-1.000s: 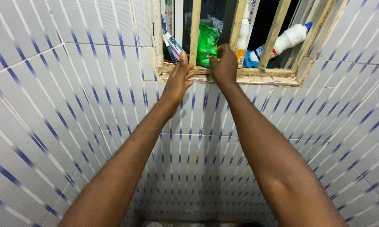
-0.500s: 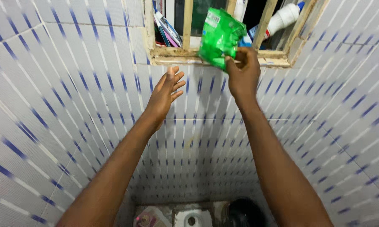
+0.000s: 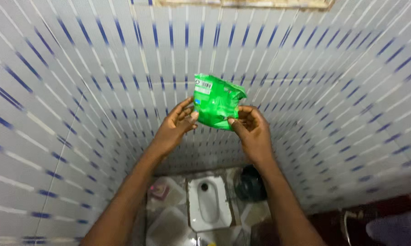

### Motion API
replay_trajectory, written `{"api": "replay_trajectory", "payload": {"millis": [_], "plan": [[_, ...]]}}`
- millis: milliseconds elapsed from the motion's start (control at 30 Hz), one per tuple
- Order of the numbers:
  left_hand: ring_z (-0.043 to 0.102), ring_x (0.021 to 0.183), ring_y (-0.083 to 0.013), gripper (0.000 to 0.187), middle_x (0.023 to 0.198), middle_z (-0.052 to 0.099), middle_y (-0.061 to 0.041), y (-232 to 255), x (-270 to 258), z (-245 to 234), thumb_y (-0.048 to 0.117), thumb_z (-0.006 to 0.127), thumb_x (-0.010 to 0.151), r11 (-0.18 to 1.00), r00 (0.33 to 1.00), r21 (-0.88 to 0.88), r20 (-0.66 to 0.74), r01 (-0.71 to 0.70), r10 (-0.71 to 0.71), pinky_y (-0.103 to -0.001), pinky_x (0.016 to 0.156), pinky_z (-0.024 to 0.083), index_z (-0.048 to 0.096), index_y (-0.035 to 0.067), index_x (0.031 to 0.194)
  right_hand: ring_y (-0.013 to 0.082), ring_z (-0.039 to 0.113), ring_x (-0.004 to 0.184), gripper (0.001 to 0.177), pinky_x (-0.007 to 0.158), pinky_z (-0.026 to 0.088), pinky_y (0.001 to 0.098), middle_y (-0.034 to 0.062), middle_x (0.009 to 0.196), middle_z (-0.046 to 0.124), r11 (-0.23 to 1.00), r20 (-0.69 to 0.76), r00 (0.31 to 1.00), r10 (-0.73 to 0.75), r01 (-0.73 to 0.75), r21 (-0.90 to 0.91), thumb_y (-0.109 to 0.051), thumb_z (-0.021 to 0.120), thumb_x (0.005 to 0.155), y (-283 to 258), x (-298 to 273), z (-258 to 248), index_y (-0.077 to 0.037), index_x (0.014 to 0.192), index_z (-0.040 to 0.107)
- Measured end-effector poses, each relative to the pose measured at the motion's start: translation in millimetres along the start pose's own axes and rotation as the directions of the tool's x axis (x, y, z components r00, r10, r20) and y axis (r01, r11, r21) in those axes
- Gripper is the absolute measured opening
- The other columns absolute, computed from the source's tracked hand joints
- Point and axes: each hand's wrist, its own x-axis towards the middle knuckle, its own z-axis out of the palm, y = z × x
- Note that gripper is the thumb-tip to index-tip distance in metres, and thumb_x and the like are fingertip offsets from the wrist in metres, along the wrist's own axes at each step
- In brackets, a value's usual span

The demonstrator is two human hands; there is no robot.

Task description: The person retrieves a packet of detergent from a shelf, pours water into the squat toilet using a plastic jug, applies the detergent to the bowl, and scrubs it with a brush.

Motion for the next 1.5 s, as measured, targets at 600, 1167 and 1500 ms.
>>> {"api": "replay_trajectory", "payload": {"millis": [600,1167,1500], "plan": [[0.064,0.118,-0.0185,0.073,0.129,0.065,-0.009,-107.0,-81.1,2.0,0.02,0.077,0.09,0.988,0.993,-0.123,0.087,0.093,-0.083,-0.034,0.098,0.056,0.044,0.003,0.152,0.0109,0.066,0.105,0.03,0.095,0.053,0.0279,0.0032,0.113,0.07,0.974,0.051,0.974,0.221,-0.223,0.035,-0.006,0.069,0.095,56.4,-120.0,17.6,-0.001,0.124,0.062],[0.067,0.119,-0.02,0.073,0.132,0.067,-0.013,-104.7,-130.8,16.2,0.027,0.076,0.09,0.991,0.99,0.017,-0.047,0.136,-0.135,-0.035,0.101,0.055,0.045,0.003,0.151,0.012,0.066,0.103,0.028,0.095,0.053,0.029,0.0039,0.11,0.071,0.97,0.153,0.958,0.243,-0.235,-0.067,-0.007,0.07,0.095,47.7,-138.6,3.9,-0.001,0.121,0.063],[0.065,0.121,-0.0188,0.071,0.135,0.065,-0.013,-124.3,-150.3,88.7,0.022,0.076,0.091,0.995,0.99,0.022,-0.102,0.102,-0.099,-0.034,0.103,0.052,0.045,0.002,0.151,0.0132,0.068,0.103,0.039,0.091,0.055,0.0302,0.0062,0.114,0.072,0.956,0.215,0.932,0.292,-0.284,-0.068,-0.011,0.073,0.092,52.7,-162.7,-58.4,0.0,0.127,0.06]]}}
